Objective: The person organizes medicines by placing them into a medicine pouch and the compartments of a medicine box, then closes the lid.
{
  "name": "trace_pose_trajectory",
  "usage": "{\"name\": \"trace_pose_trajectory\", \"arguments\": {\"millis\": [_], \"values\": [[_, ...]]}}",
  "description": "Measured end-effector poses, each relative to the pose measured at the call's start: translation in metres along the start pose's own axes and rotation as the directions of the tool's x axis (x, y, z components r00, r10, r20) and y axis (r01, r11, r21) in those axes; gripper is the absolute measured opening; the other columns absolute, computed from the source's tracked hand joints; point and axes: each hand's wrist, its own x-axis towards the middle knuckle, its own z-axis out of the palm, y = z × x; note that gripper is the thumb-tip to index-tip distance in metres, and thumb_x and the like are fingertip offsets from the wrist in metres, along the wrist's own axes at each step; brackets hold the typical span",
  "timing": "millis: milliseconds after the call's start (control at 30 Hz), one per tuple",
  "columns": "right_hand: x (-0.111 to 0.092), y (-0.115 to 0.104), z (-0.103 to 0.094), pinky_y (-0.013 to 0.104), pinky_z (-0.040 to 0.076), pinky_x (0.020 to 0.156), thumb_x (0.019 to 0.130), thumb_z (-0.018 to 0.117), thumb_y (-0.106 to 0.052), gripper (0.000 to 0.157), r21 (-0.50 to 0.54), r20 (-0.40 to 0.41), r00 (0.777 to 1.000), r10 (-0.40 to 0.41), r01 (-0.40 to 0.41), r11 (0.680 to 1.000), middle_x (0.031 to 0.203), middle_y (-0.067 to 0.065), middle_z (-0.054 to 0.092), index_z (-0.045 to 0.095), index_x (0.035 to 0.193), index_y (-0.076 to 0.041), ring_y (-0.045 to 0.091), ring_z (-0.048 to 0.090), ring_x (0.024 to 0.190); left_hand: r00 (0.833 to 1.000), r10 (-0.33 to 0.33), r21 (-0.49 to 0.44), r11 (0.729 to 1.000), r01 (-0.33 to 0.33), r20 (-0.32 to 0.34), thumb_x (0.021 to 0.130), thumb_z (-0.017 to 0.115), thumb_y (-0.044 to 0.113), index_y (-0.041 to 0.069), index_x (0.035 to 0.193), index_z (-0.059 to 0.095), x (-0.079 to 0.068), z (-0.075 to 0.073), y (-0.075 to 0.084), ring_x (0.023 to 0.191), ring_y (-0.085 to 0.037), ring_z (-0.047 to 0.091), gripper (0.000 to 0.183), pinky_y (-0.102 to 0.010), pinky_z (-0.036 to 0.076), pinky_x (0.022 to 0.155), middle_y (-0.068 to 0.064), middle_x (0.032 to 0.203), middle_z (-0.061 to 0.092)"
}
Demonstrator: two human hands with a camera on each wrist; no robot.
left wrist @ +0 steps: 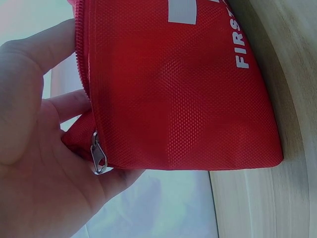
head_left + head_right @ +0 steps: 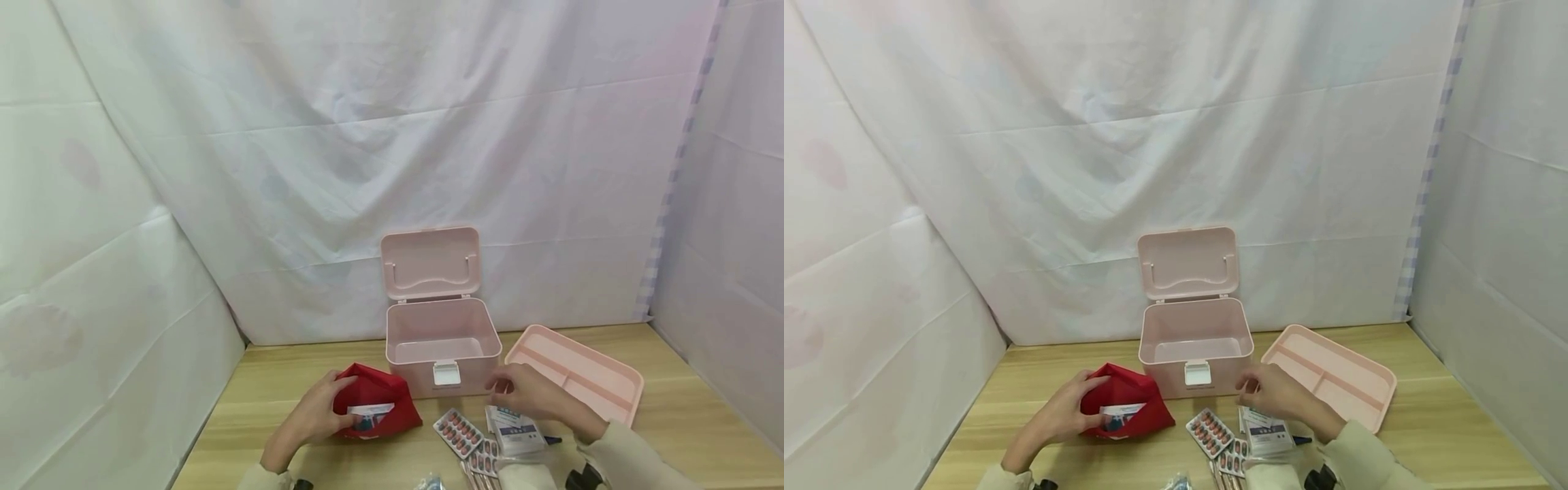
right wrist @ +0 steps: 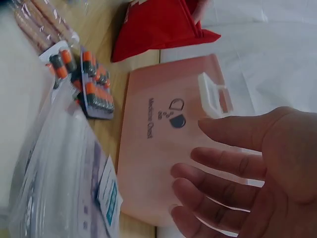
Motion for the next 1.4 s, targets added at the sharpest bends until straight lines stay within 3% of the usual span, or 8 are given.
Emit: {"name": "trace_pose_trajectory", "arguments": {"millis": [467,567,700,800,1133,1400], "values": [[-0.010,0.039,-0.003,0.023,0.046,0.060,0.080,0.080,-0.021,0.024,-0.026,-0.053,0.997,0.061,-0.062,0.998,0.077,-0.005,0.061,0.070,0.094,-0.003,0.004,0.052,0.069,1.000,-0.014,-0.020,1.000,0.014,0.006,0.078,0.084,0.026,-0.001,0.133,0.058,-0.001,0.001,0.001,0.111,-0.027,0.057,0.066,-0.047,0.055,0.089,-0.012,0.124,0.057],[-0.012,0.044,-0.001,0.025,0.046,0.061,0.079,0.081,-0.024,0.028,-0.025,-0.053,0.988,0.148,-0.149,0.988,0.077,-0.004,0.060,0.069,0.095,-0.004,0.009,0.054,0.071,1.000,-0.015,-0.026,1.000,0.015,0.007,0.077,0.084,0.025,-0.001,0.133,0.058,-0.002,0.001,0.001,0.111,-0.029,0.056,0.067,-0.048,0.054,0.090,-0.013,0.125,0.056],[-0.015,0.046,0.004,0.030,0.046,0.063,0.077,0.084,-0.028,0.033,-0.022,-0.062,0.954,0.294,-0.295,0.955,0.077,0.000,0.060,0.069,0.097,-0.006,0.015,0.054,0.072,1.000,-0.016,-0.019,1.000,0.016,0.006,0.077,0.084,0.027,0.000,0.133,0.058,-0.002,0.001,0.002,0.111,-0.029,0.056,0.067,-0.048,0.054,0.090,-0.013,0.125,0.056],[-0.016,0.048,0.007,0.032,0.044,0.062,0.075,0.085,-0.030,0.035,-0.035,-0.076,0.936,0.343,-0.347,0.937,0.077,0.001,0.059,0.069,0.096,-0.007,0.016,0.053,0.072,1.000,-0.014,-0.015,1.000,0.014,0.004,0.078,0.084,0.027,0.000,0.134,0.058,-0.002,0.000,0.001,0.111,-0.029,0.056,0.067,-0.048,0.054,0.090,-0.012,0.125,0.056],[-0.018,0.054,0.018,0.034,0.047,0.061,0.071,0.087,-0.037,0.044,-0.068,-0.095,0.915,0.392,-0.398,0.915,0.078,0.003,0.061,0.068,0.099,-0.008,0.016,0.055,0.072,1.000,-0.012,-0.016,1.000,0.012,0.004,0.078,0.083,0.027,0.000,0.134,0.058,-0.001,0.000,0.001,0.111,-0.029,0.056,0.067,-0.047,0.055,0.089,-0.012,0.126,0.056],[-0.018,0.058,0.022,0.033,0.045,0.058,0.078,0.083,-0.036,0.038,-0.073,-0.102,0.929,0.355,-0.363,0.929,0.075,0.002,0.060,0.070,0.101,-0.008,0.016,0.054,0.069,1.000,0.002,-0.010,1.000,-0.002,0.003,0.078,0.083,0.028,0.000,0.133,0.058,0.000,-0.001,0.001,0.112,-0.029,0.056,0.067,-0.049,0.054,0.091,-0.013,0.126,0.056]]}}
